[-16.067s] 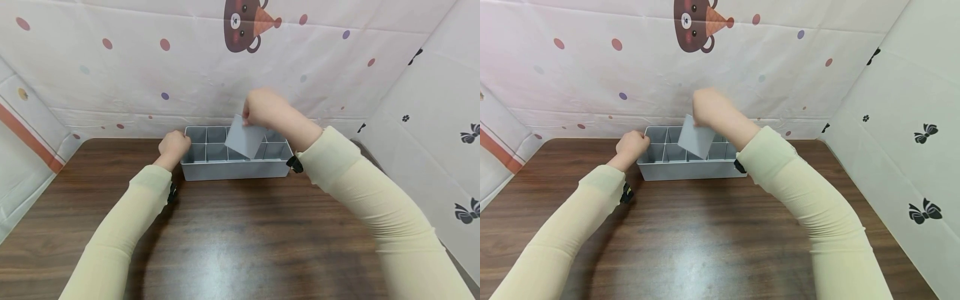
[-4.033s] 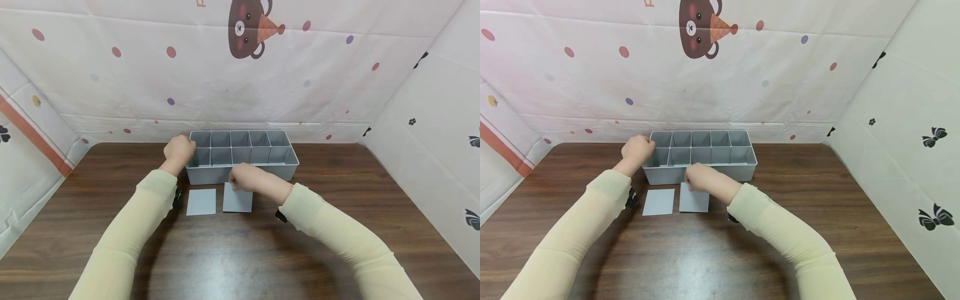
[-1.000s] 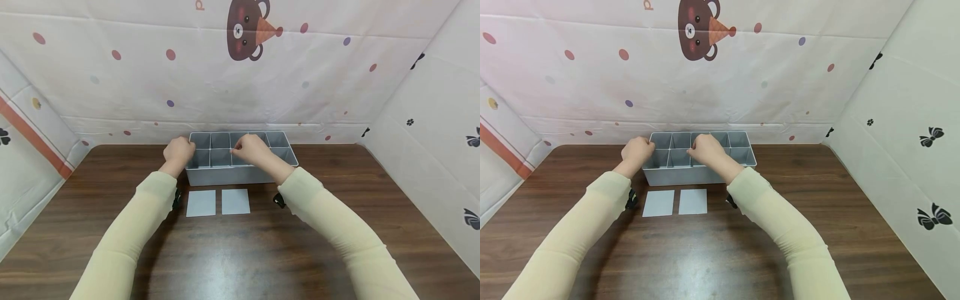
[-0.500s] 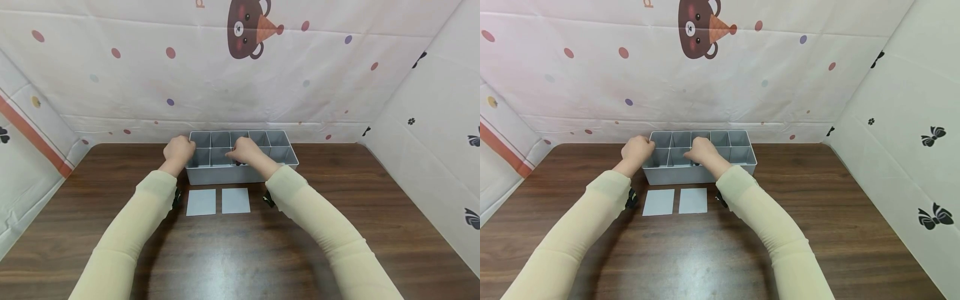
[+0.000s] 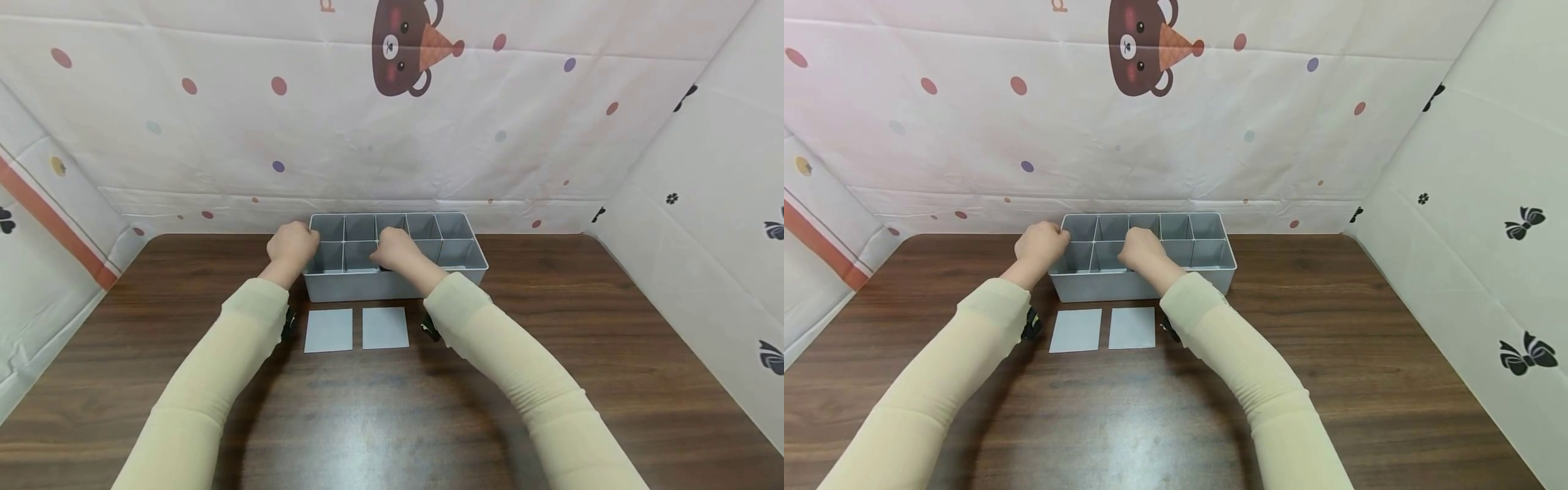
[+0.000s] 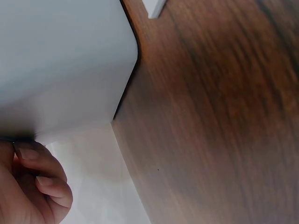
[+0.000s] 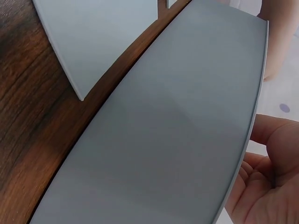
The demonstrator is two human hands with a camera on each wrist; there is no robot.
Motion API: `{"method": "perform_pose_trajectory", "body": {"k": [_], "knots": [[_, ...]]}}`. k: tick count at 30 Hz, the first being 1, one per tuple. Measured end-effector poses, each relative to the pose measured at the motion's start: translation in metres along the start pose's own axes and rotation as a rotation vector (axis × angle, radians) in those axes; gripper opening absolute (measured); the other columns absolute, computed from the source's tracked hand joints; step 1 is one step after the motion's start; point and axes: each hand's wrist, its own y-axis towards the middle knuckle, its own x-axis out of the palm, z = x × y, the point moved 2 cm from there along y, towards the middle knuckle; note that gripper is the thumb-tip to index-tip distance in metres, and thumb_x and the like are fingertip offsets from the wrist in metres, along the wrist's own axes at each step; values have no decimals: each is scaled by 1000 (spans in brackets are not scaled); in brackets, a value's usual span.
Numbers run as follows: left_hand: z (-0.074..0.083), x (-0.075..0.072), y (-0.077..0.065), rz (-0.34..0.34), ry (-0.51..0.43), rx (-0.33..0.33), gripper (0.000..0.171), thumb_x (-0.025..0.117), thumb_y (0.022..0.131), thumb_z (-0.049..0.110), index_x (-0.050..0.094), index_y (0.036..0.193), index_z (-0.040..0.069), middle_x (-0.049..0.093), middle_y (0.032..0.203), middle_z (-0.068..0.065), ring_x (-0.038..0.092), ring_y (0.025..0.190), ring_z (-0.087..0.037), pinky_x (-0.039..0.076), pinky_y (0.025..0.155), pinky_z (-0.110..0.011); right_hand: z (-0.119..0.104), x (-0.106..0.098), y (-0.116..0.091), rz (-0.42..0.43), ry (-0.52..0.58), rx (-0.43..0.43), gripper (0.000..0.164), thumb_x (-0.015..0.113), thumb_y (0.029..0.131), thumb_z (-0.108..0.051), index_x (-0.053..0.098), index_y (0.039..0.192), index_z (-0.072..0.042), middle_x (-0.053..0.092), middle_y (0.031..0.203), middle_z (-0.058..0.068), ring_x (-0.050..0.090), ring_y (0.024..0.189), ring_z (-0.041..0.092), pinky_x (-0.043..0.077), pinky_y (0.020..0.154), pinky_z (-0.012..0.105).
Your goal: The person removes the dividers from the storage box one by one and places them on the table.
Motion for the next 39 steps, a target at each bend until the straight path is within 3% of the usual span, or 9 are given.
{"method": "perform_pose_trajectory", "body": {"k": [7, 15, 24, 32, 36, 39], "knots": [[1, -1, -1, 4, 8, -2, 43, 41, 101, 21, 44, 59, 14, 43, 55, 1, 46, 59, -20, 34, 51, -30, -1, 1, 2, 20, -2, -11, 46, 63, 97, -11, 40, 57, -16, 38, 51, -6, 41, 53, 10, 39, 59, 24], [1, 0, 0, 9, 10, -8, 41, 41, 100, 21, 45, 59, 14, 45, 57, 0, 47, 59, -20, 34, 51, -30, -1, -1, 2, 18, 18, 1, 48, 66, 97, -19, 42, 55, -16, 38, 48, -6, 40, 48, 9, 40, 57, 23], [0, 1, 1, 6, 25, -16, 41, 41, 100, 22, 45, 60, 14, 45, 59, -1, 48, 61, -21, 34, 52, -30, -3, -5, -1, 54, 20, -18, 46, 67, 96, -16, 46, 54, -16, 44, 46, -5, 47, 46, 8, 44, 61, 24], [0, 0, 2, 11, 32, -15, 41, 41, 100, 22, 47, 61, 14, 48, 62, -3, 49, 63, -22, 35, 52, -31, -5, -12, -4, 71, 40, -22, 45, 64, 96, -13, 47, 54, -15, 47, 48, -4, 48, 46, 8, 42, 57, 22], [0, 1, 1, 11, 30, -12, 41, 41, 101, 22, 47, 61, 14, 48, 61, -3, 49, 63, -22, 35, 52, -30, -7, -16, -4, 94, 34, -23, 44, 66, 94, -14, 49, 54, -15, 48, 49, -5, 50, 46, 8, 47, 65, 24], [0, 0, 1, 7, 30, -10, 41, 41, 101, 22, 46, 61, 14, 47, 61, -2, 48, 62, -21, 34, 52, -30, -9, -19, -5, 103, 52, -18, 42, 67, 94, -14, 51, 55, -14, 55, 51, -2, 64, 52, 17, 56, 74, 29]]}}
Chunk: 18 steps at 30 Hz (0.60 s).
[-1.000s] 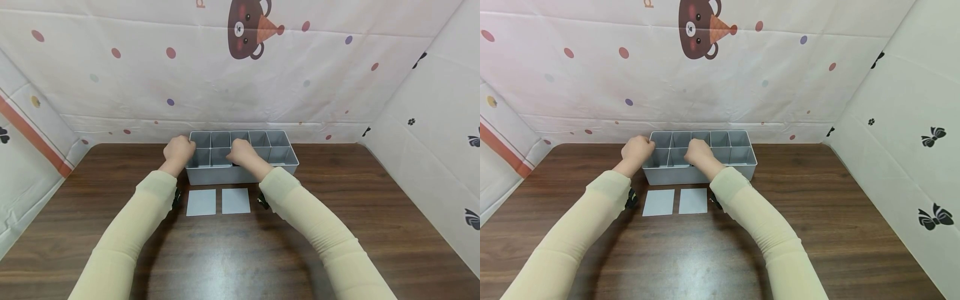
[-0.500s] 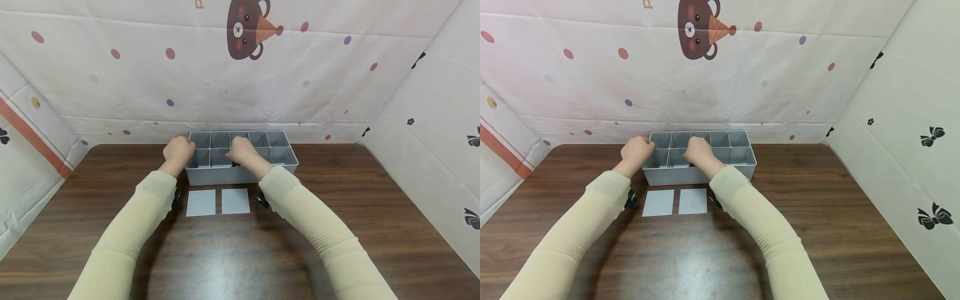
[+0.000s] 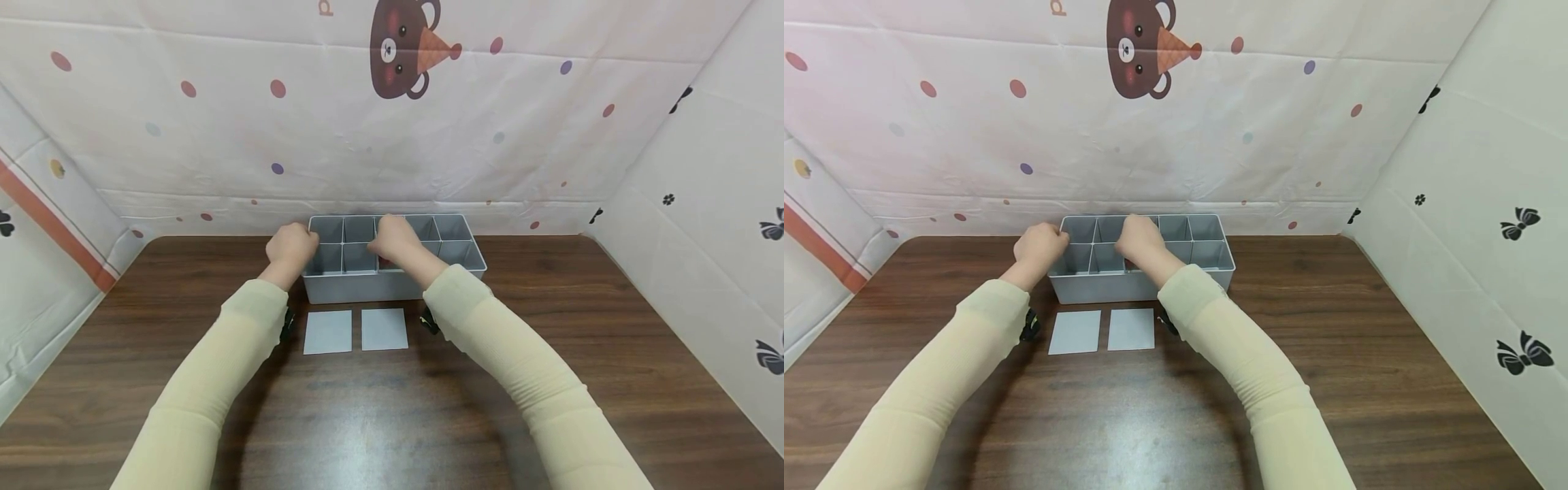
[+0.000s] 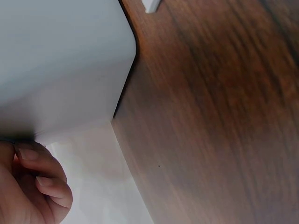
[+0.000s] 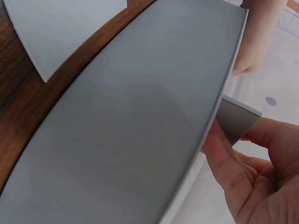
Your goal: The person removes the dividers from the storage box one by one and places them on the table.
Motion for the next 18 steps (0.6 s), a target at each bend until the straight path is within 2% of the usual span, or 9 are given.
{"method": "perform_pose_trajectory", "body": {"k": [4, 8, 11, 14, 18], "knots": [[0, 0, 0, -3, -2, 0, 41, 41, 101, 21, 46, 61, 14, 45, 59, -2, 47, 61, -21, 34, 52, -30, -2, -3, -1, -8, 25, 9, 40, 66, 95, -12, 53, 57, -12, 71, 64, 9, 77, 72, 28, 60, 83, 34], [1, 0, 0, -1, -6, 2, 41, 42, 100, 20, 45, 60, 14, 44, 57, -1, 46, 59, -20, 33, 51, -30, -4, -7, -2, -23, 41, 16, 35, 65, 96, -11, 56, 62, -10, 77, 78, 17, 78, 78, 31, 61, 81, 33], [0, 0, 0, 3, -3, 6, 41, 42, 100, 20, 44, 59, 14, 43, 56, 0, 45, 58, -20, 33, 50, -30, -6, -10, -1, -27, 45, 15, 33, 64, 96, -10, 57, 64, -9, 74, 67, 13, 78, 77, 32, 61, 72, 29], [0, 1, 2, 8, 1, 10, 42, 42, 99, 19, 42, 57, 15, 42, 55, 0, 43, 57, -19, 33, 49, -30, -8, -12, 0, -30, 37, 14, 34, 64, 96, -11, 56, 63, -10, 62, 53, 4, 78, 76, 33, 59, 63, 27], [-1, 1, 2, 11, 2, 13, 43, 42, 99, 19, 42, 57, 15, 41, 54, 0, 43, 56, -19, 33, 49, -30, -8, -14, 2, -37, 33, 19, 36, 66, 96, -11, 55, 62, -10, 52, 45, -3, 78, 76, 33, 59, 62, 25]]}}
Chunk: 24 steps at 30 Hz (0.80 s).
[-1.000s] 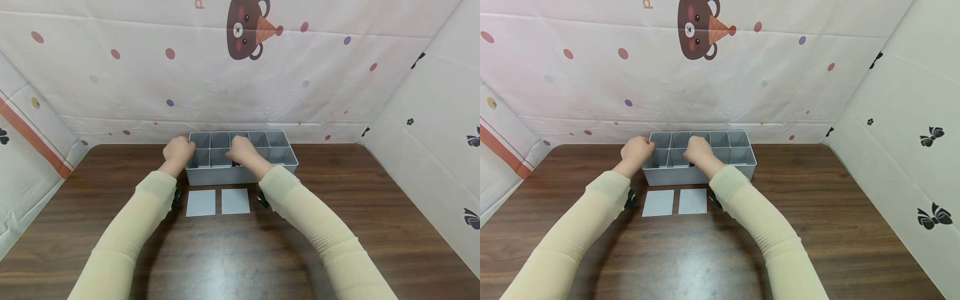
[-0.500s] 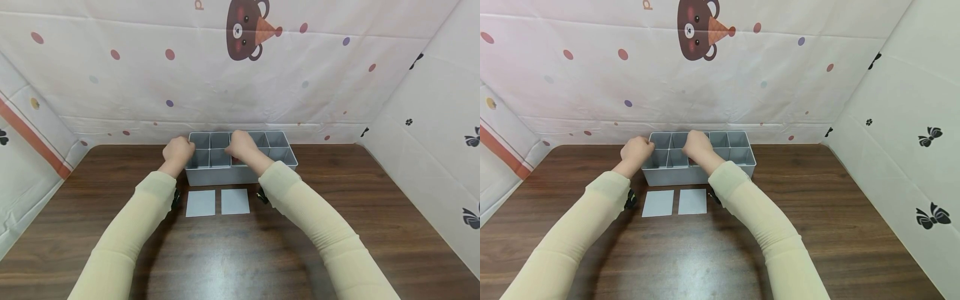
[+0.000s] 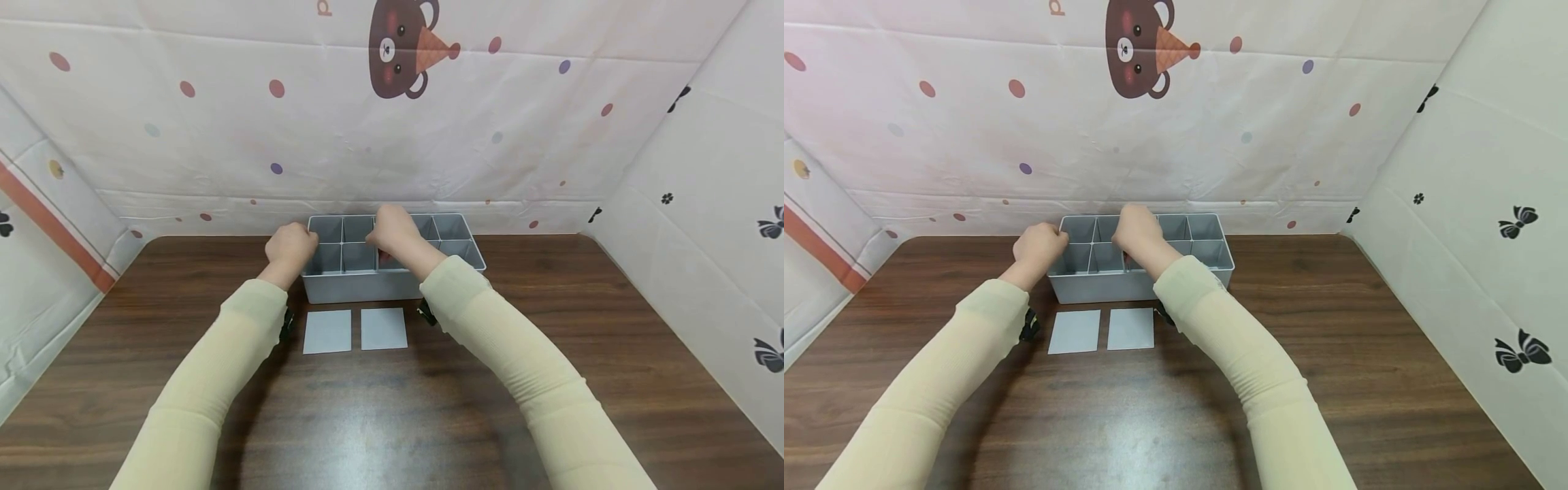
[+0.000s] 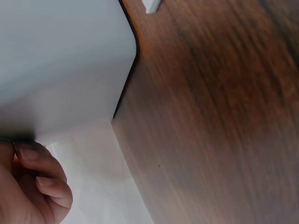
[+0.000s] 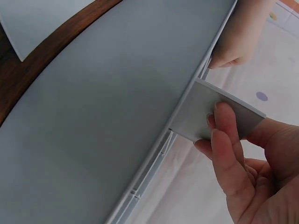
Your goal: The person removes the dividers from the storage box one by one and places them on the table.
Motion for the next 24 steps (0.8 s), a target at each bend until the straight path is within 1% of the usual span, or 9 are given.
{"method": "perform_pose_trajectory", "body": {"k": [2, 8, 12, 15, 17, 19, 22, 24], "knots": [[0, 0, 0, 1, -1, 0, 43, 42, 99, 20, 42, 57, 15, 41, 54, 1, 43, 56, -19, 33, 49, -30, -1, -1, 1, -8, 4, 5, 37, 65, 96, -11, 55, 61, -10, 52, 44, -3, 78, 77, 33, 59, 61, 25], [0, -1, -1, 2, -1, -1, 43, 42, 99, 20, 43, 57, 15, 43, 55, 0, 45, 58, -20, 34, 50, -30, -1, -6, 2, -13, 2, 23, 37, 64, 96, -11, 56, 60, -9, 55, 45, -1, 78, 77, 33, 55, 52, 25], [0, -1, -1, 7, 0, 0, 42, 42, 99, 21, 44, 58, 15, 46, 57, -1, 47, 59, -20, 35, 50, -31, -2, -10, 2, -13, 5, 39, 36, 64, 96, -11, 55, 62, -10, 57, 48, 0, 78, 75, 32, 55, 50, 25], [0, -1, -1, 7, 2, 0, 42, 42, 99, 21, 44, 58, 15, 47, 58, -1, 49, 60, -21, 35, 50, -31, -3, -13, 1, -16, 9, 46, 29, 63, 96, -11, 59, 67, -8, 58, 49, 0, 75, 59, 26, 55, 51, 25], [0, -1, -1, 5, 0, 2, 42, 42, 100, 21, 44, 58, 15, 47, 58, -1, 49, 59, -21, 35, 49, -31, -4, -16, 0, -18, 12, 47, 24, 63, 96, -11, 65, 74, -4, 58, 49, 0, 68, 47, 19, 55, 51, 25], [0, -1, -1, 4, -4, 5, 42, 42, 100, 21, 44, 58, 15, 46, 57, -1, 48, 59, -20, 35, 49, -30, -5, -18, -1, -18, 11, 44, 22, 62, 96, -11, 68, 78, -1, 58, 48, 0, 60, 39, 11, 53, 49, 24], [0, -1, -1, 3, -9, 8, 42, 42, 99, 21, 44, 58, 15, 45, 56, 0, 48, 58, -20, 35, 49, -30, -6, -22, -2, -14, 15, 38, 25, 62, 96, -11, 65, 72, -3, 58, 48, 0, 56, 36, 8, 52, 48, 24], [0, -1, -1, 5, -9, 7, 42, 42, 99, 21, 44, 58, 15, 46, 56, -1, 48, 58, -20, 35, 49, -31, -7, -24, -3, -10, 14, 36, 29, 62, 96, -11, 60, 67, -7, 58, 48, 0, 56, 36, 8, 51, 47, 24]]}}
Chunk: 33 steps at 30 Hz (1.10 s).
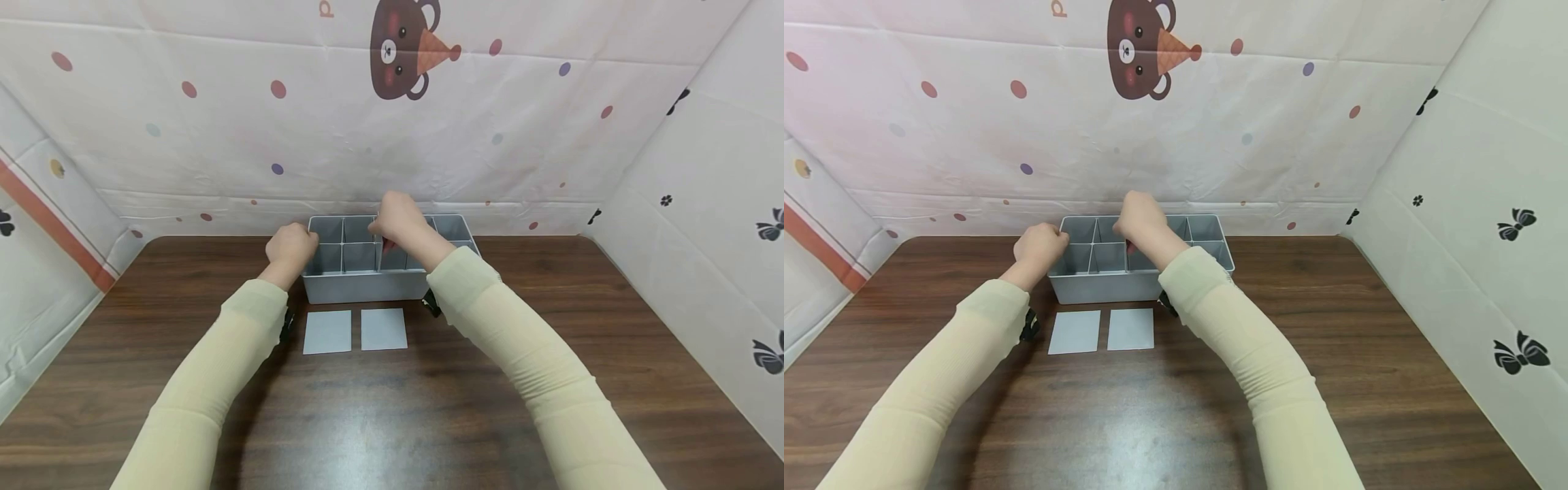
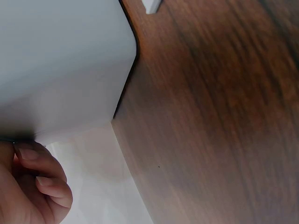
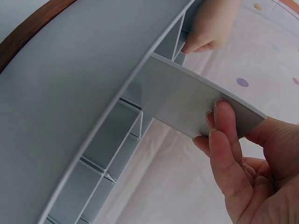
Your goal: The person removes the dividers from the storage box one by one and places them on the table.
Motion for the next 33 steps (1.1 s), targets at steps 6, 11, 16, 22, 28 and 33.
{"method": "perform_pose_trajectory", "body": {"k": [6, 11, 16, 22, 28, 33], "knots": [[0, 0, -1, 2, 2, -8, 41, 43, 99, 21, 45, 59, 15, 48, 60, -2, 50, 61, -22, 36, 50, -32, 1, -6, -1, 11, 10, 8, 30, 62, 96, -12, 60, 66, -6, 57, 45, 0, 56, 35, 9, 56, 52, 27], [-1, 0, 0, -12, 2, -12, 42, 42, 99, 21, 44, 58, 15, 43, 54, 0, 46, 56, -19, 34, 49, -30, 1, -11, -2, 14, 14, 20, 34, 63, 97, -13, 57, 64, -7, 56, 45, 0, 56, 35, 9, 56, 52, 26], [0, 0, 0, -11, 1, -12, 42, 42, 99, 20, 43, 58, 15, 43, 54, 1, 45, 56, -19, 34, 50, -30, 3, -17, -3, 15, 23, 27, 40, 64, 97, -15, 51, 60, -10, 55, 45, 0, 58, 38, 11, 52, 46, 23], [0, -1, -1, -9, 1, -11, 41, 42, 99, 20, 43, 58, 15, 44, 55, 0, 46, 57, -19, 34, 50, -30, 4, -27, -9, 8, 32, 1, 48, 64, 94, -13, 39, 54, -14, 48, 41, -2, 60, 39, 11, 60, 59, 32], [1, -1, -1, -10, 0, -14, 41, 42, 98, 20, 43, 57, 15, 44, 54, 1, 46, 57, -19, 34, 49, -30, 5, -35, -18, 9, 7, -39, 35, 62, 93, -11, 50, 60, -9, 61, 61, 5, 64, 47, 14, 62, 63, 34], [1, -1, -1, -8, 4, -16, 41, 42, 98, 21, 44, 57, 16, 46, 56, 0, 48, 58, -20, 36, 50, -31, 8, -41, -28, -7, -57, -77, 30, 60, 95, -9, 56, 65, -6, 76, 100, 22, 59, 51, 13, 57, 54, 27]]}}
